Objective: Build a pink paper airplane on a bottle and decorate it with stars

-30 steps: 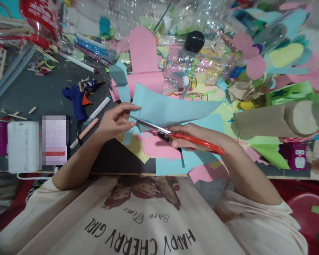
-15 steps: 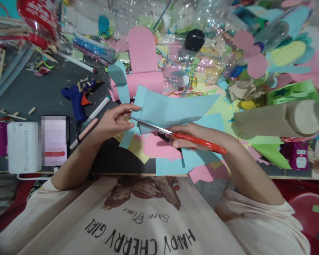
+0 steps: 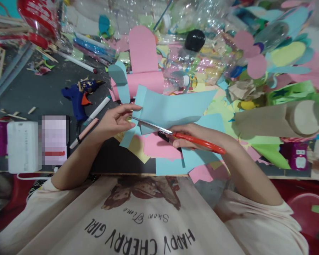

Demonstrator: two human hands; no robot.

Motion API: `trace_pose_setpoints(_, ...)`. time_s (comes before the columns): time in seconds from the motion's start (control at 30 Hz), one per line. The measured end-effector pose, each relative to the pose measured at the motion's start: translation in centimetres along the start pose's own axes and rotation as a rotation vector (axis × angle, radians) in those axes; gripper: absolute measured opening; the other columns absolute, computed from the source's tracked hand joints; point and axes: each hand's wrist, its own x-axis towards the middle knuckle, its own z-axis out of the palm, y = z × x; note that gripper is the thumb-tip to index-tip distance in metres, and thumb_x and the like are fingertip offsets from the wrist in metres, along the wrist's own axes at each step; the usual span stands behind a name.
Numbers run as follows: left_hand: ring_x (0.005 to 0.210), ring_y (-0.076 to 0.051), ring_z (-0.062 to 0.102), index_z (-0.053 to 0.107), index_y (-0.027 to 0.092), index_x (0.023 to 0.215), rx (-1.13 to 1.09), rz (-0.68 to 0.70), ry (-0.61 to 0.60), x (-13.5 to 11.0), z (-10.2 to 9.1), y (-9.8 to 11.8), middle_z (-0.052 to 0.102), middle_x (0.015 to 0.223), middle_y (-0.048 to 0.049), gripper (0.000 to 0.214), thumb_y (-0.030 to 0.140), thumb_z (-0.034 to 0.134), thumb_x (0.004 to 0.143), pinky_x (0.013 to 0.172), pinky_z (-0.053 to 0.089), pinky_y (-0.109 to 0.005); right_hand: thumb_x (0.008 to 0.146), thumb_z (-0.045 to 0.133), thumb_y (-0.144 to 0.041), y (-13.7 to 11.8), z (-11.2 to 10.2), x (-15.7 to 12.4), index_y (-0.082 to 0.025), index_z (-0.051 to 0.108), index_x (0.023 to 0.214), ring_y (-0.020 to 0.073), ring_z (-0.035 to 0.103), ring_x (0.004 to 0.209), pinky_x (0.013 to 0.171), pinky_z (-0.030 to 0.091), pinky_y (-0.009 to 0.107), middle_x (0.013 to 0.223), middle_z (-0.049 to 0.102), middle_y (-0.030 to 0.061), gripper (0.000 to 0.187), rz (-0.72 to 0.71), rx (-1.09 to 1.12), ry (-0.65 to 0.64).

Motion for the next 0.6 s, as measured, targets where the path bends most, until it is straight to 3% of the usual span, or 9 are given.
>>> trace_pose_setpoints(0.37, 0.124, -0.022, 0.060, 0.067, 0.018, 0.123, 0.037, 0.007, 0.010, 0.03, 0.01, -0.18, 0.066, 0.131, -0.0068, 0.049, 0.022, 0.067, 0.074, 0.111, 0.046, -0.036, 0.083, 0.050, -0.081, 0.31, 0.08, 0.08, -0.018, 0.059, 0.091, 0.0081, 0.039, 0.047, 0.045, 0.032, 0.024, 0.058, 0.045, -0.0066, 0.064, 0.010, -0.027, 0.020)
trace_pose_setpoints(0.6, 0.121, -0.024, 0.062, 0.063, 0.020, 0.128, 0.033, 0.015, 0.088, 0.13, -0.03, -0.66, 0.062, 0.136, -0.0088, 0.054, 0.032, 0.072, 0.076, 0.098, 0.054, -0.035, 0.079, 0.058, -0.080, 0.68, 0.52, -0.69, -0.021, 0.054, 0.082, 0.0075, 0.034, 0.049, 0.045, 0.027, 0.023, 0.060, 0.041, -0.0074, 0.059, -0.026, -0.020, 0.161)
